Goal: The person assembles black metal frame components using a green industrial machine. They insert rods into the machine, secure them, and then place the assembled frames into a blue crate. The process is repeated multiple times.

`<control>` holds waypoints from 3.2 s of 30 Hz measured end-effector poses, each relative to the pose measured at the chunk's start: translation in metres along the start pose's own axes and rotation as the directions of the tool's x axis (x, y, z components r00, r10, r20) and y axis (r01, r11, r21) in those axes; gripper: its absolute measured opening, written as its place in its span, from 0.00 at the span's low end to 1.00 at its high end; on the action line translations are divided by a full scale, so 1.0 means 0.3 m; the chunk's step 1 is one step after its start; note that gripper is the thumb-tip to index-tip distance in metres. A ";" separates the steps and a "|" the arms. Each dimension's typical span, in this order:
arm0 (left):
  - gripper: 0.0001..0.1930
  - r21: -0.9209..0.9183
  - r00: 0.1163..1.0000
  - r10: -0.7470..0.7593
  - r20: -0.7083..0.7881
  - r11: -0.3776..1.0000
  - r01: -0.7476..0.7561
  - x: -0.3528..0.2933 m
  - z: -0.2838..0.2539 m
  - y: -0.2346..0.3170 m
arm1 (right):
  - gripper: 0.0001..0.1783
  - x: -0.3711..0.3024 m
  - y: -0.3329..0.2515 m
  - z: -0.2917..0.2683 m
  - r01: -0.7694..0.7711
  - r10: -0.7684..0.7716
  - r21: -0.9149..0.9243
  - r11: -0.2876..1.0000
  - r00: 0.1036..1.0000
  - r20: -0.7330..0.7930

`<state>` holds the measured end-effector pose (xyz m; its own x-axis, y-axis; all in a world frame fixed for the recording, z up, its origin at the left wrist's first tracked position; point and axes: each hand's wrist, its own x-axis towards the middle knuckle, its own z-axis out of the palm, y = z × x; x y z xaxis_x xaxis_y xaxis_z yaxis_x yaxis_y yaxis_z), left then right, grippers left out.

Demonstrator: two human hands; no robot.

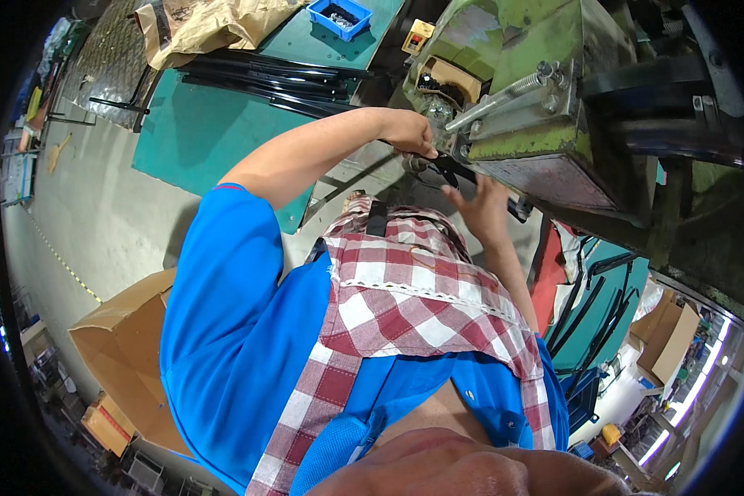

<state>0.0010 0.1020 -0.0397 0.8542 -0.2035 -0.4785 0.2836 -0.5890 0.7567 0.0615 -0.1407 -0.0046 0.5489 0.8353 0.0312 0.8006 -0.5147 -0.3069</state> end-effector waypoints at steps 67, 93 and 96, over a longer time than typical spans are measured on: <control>0.12 0.352 0.808 -0.022 -0.589 0.892 0.282 0.547 -0.142 -0.105 | 0.18 -0.140 0.008 -0.070 -0.007 0.016 -0.205 0.979 0.999 0.042; 0.13 0.271 0.838 -0.156 -0.522 0.902 0.337 0.560 -0.149 -0.172 | 0.19 -0.162 -0.048 -0.032 0.063 -0.042 -0.110 0.992 0.982 0.185; 0.12 0.226 0.817 -0.170 -0.550 0.912 0.342 0.542 -0.144 -0.113 | 0.21 -0.166 -0.065 -0.043 0.057 -0.030 -0.120 0.991 0.977 0.212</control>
<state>0.1490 0.1226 -0.1238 0.8900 0.3642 -0.2745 0.4521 -0.7837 0.4260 0.0216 -0.1749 0.0122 0.4610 0.8724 -0.1621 0.8535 -0.4860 -0.1882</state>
